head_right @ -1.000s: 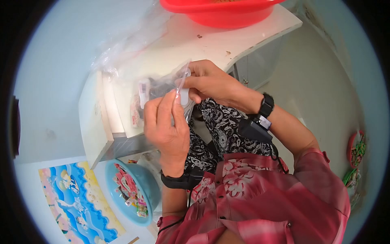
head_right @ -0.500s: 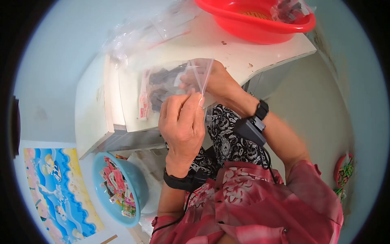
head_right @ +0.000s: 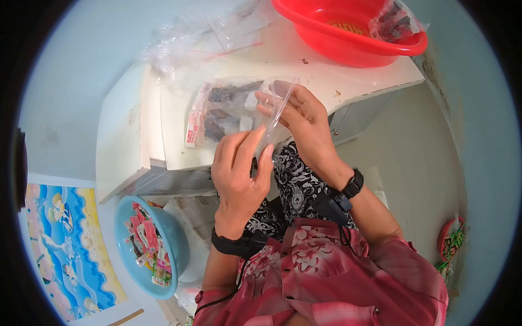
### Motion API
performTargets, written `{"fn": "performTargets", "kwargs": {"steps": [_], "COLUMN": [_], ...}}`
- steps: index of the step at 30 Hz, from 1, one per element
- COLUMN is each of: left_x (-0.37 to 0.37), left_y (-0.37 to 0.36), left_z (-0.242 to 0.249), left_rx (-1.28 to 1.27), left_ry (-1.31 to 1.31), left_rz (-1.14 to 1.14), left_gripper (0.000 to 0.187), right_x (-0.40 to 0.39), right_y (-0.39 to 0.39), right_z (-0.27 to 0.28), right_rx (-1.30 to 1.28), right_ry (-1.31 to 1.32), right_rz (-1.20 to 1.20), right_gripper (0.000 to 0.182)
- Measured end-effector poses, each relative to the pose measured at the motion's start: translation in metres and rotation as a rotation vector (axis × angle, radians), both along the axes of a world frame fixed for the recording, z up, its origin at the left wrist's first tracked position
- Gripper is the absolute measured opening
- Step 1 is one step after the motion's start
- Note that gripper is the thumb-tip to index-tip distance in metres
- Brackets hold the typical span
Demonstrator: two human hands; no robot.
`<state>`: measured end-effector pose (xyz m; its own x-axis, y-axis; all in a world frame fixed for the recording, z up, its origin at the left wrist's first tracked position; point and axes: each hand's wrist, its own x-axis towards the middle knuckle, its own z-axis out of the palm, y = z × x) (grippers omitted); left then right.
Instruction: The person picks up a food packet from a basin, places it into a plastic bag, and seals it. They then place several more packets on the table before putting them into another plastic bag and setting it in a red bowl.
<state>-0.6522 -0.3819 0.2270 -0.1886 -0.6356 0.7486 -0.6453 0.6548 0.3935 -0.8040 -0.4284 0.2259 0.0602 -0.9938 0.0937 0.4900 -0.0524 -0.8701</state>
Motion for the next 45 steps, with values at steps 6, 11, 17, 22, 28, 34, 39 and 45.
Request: {"fn": "performTargets", "kwargs": {"steps": [6, 11, 17, 22, 28, 34, 39, 45], "left_x": [0.039, 0.109, 0.194, 0.328, 0.491, 0.574, 0.608, 0.611], "left_y": [0.032, 0.084, 0.158, 0.220, 0.321, 0.339, 0.328, 0.299], "left_z": [-0.005, -0.017, -0.031, -0.081, -0.129, -0.155, -0.175, -0.173], "left_rx": [-0.056, -0.024, 0.168, 0.082, 0.351, 0.490, 0.625, 0.870], "left_ry": [-0.018, -0.015, 0.089, 0.179, 0.305, 0.071, -0.058, -0.175], "left_rz": [-0.019, 0.234, 0.765, 1.185, 1.479, 1.532, 1.538, 1.695], "left_gripper": [0.032, 0.025, 0.017, 0.014, 0.026, 0.044, 0.055, 0.059], "right_x": [-0.003, -0.016, -0.038, -0.020, -0.007, 0.003, 0.014, 0.046], "right_y": [0.014, 0.050, 0.075, 0.072, 0.071, 0.069, 0.076, 0.081], "right_z": [-0.008, -0.008, -0.018, -0.008, -0.010, -0.014, -0.007, 0.002], "right_rx": [-0.174, -0.188, -0.268, -0.178, -0.049, 0.071, 0.130, 0.218], "right_ry": [0.139, 0.432, 0.488, 0.592, 0.709, 0.849, 0.964, 1.014], "right_rz": [-0.127, -0.396, 0.167, 0.508, 0.538, 0.499, 0.519, 0.567], "right_gripper": [0.033, 0.022, 0.013, 0.014, 0.014, 0.015, 0.017, 0.016]}}
